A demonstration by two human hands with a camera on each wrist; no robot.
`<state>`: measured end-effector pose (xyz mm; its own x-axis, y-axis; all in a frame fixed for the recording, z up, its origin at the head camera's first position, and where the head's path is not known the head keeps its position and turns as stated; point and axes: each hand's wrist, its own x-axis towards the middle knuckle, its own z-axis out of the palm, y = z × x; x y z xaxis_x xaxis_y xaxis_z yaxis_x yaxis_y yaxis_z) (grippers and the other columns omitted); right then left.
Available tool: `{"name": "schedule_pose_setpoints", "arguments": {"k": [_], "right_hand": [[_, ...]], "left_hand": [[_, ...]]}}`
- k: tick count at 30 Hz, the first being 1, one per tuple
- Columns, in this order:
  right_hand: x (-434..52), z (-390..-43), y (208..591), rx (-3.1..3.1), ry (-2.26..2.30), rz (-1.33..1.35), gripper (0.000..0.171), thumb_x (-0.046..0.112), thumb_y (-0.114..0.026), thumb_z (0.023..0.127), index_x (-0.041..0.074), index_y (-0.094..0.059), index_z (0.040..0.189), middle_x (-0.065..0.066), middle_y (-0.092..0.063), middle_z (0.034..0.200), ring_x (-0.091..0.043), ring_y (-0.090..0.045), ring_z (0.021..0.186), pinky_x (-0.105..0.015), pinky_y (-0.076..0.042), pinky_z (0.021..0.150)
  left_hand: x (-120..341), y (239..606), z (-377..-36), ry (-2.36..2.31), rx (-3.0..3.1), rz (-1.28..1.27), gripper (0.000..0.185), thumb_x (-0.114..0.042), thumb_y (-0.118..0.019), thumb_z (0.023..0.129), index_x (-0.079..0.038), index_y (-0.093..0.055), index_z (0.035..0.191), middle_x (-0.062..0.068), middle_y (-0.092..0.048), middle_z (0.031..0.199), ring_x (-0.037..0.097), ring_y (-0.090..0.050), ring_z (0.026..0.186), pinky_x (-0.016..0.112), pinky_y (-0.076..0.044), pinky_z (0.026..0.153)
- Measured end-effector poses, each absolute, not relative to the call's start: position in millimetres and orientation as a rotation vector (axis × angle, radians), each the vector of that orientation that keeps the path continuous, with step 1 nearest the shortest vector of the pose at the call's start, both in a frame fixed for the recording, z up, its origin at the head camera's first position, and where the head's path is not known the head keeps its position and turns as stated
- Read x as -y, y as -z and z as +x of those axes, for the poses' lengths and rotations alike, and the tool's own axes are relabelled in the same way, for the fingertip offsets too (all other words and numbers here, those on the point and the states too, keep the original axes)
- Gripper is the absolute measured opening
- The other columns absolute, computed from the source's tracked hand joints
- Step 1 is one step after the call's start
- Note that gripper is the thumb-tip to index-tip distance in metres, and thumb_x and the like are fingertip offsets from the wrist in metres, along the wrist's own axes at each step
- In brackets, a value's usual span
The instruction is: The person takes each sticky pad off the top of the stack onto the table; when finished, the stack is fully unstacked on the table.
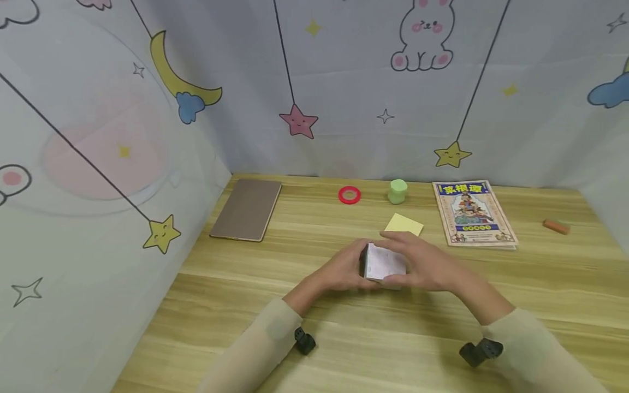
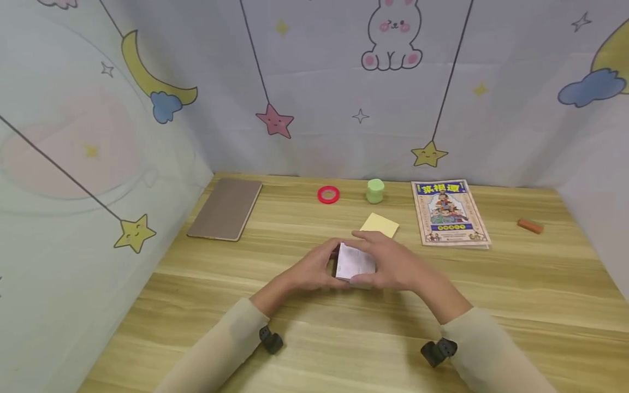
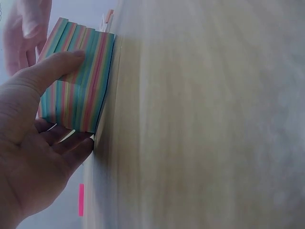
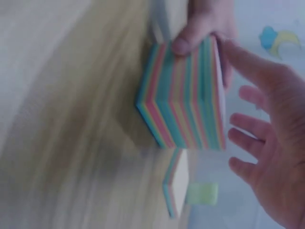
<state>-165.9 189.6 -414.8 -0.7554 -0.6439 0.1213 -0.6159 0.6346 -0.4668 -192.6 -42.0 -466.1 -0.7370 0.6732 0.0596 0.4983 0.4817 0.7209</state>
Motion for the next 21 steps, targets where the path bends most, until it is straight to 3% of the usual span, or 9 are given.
{"name": "schedule_pose_setpoints", "arguments": {"k": [7, 21], "right_hand": [[-179.6, -159.3, 426.5, -2.828, 0.623, -1.194, 0.073, 0.033, -0.084, 0.077, 0.011, -0.054, 0.140, -0.015, -0.042, 0.149, -0.035, -0.041, 0.134, -0.050, -0.039, 0.105], [-175.5, -160.5, 427.2, -2.862, 0.629, -1.208, 0.069, 0.030, -0.084, 0.077, 0.010, -0.057, 0.137, -0.015, -0.047, 0.144, -0.035, -0.044, 0.131, -0.051, -0.040, 0.103]], "left_hand": [[42.4, 466.6, -192.3, -1.094, -2.505, 1.012, 0.089, -0.030, -0.089, 0.072, -0.010, -0.040, 0.143, 0.001, -0.052, 0.130, 0.008, -0.051, 0.111, 0.023, -0.042, 0.097], [42.9, 465.9, -192.1, -1.113, -2.497, 1.009, 0.088, -0.031, -0.089, 0.071, -0.011, -0.041, 0.142, 0.002, -0.052, 0.131, 0.008, -0.051, 0.112, 0.023, -0.042, 0.098]]}}
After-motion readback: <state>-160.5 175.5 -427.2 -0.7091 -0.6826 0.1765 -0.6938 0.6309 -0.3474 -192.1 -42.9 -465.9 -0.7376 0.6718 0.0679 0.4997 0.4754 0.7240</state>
